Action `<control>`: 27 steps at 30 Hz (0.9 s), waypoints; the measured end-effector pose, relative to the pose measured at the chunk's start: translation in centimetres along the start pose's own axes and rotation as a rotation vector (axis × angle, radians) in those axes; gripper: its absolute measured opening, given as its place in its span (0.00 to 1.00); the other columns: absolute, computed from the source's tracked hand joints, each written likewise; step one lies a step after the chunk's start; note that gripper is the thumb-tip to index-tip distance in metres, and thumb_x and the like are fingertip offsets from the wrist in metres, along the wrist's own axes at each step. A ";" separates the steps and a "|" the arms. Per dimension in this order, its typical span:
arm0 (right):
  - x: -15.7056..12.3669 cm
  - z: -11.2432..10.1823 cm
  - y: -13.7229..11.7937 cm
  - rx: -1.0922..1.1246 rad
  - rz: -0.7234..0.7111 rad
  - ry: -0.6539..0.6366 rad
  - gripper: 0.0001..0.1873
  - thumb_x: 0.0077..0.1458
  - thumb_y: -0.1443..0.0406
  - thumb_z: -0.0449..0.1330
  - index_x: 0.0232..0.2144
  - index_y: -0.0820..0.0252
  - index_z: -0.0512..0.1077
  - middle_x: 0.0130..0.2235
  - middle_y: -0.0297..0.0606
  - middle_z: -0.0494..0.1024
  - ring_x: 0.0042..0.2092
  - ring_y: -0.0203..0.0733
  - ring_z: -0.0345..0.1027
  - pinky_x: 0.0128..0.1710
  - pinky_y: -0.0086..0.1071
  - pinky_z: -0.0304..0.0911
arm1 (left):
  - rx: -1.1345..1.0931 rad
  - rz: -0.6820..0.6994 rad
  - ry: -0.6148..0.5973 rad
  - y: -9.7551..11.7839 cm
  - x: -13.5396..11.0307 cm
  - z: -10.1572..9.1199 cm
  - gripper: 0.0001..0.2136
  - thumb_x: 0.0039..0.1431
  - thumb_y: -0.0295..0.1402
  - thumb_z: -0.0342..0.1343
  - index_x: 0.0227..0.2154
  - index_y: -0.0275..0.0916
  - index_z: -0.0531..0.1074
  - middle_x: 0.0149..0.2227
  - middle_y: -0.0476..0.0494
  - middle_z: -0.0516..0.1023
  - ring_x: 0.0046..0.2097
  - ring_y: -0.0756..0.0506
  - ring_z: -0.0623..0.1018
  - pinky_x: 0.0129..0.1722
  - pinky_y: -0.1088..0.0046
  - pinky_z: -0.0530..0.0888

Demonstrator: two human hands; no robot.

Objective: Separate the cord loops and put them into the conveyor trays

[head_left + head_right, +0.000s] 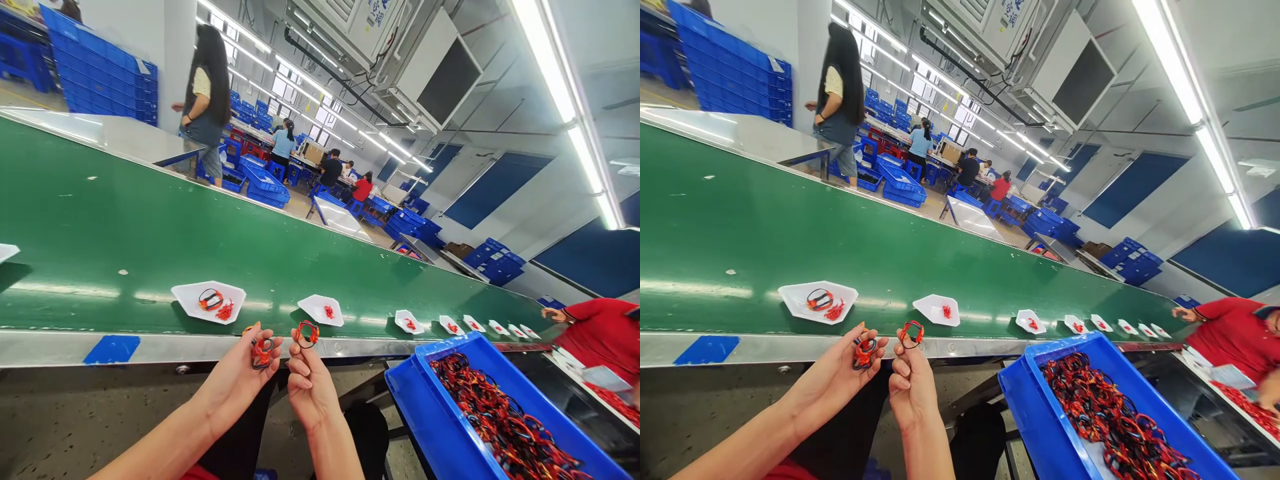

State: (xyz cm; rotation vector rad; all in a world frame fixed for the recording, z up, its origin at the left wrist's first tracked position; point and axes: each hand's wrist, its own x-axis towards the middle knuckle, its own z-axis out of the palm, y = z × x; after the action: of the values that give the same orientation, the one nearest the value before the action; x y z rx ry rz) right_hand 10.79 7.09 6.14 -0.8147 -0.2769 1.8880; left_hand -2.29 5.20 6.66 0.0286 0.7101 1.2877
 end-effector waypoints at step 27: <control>-2.1 0.8 1.0 -1.350 -0.635 -0.081 0.09 0.56 0.60 0.56 0.34 0.58 0.72 0.28 0.32 0.71 0.23 0.30 0.53 0.23 0.25 0.51 | -0.001 0.053 -0.161 0.6 -0.7 0.0 0.08 0.59 0.34 0.49 0.33 0.38 0.71 0.38 0.42 0.75 0.41 0.45 0.75 0.43 0.66 0.73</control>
State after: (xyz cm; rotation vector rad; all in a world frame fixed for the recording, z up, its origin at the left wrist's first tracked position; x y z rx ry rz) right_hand 10.09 4.95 7.07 -1.2676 -1.7352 0.9415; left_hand -2.92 4.76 7.25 0.1494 0.5730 1.3199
